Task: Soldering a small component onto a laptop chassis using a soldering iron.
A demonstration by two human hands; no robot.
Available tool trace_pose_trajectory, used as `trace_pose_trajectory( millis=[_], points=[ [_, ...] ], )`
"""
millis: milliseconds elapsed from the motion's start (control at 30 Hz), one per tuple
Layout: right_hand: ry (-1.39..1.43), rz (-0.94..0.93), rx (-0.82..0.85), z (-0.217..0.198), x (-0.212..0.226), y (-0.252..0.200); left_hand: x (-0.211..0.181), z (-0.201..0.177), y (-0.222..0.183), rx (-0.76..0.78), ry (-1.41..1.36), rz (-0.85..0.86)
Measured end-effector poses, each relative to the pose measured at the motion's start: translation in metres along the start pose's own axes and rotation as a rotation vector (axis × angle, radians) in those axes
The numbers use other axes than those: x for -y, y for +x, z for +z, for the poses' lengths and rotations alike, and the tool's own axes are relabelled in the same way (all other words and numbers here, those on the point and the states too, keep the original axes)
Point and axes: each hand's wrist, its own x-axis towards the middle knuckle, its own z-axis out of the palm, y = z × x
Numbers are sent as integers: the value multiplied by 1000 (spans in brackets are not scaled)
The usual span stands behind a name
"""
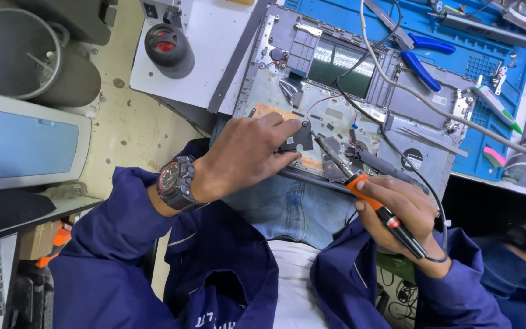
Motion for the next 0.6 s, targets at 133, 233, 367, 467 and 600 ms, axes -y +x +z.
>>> trace_pose_trajectory(
  millis=[133, 233, 367, 467, 600],
  points=[
    [-1, 7, -38, 0, 9, 1, 1, 3, -1, -8, 3, -6],
    [-132, 189, -41, -12, 13, -19, 2, 10, -2, -42, 71, -15],
    [-65, 366, -200, -10, 5, -20, 2, 6, 2, -85, -4, -34],
    [56, 397, -250, -1, 16, 3, 1, 2, 3, -105, -109, -42],
    [-36, 366, -215, -1, 3, -26, -1, -2, 2, -91, -232, -97]
  ],
)
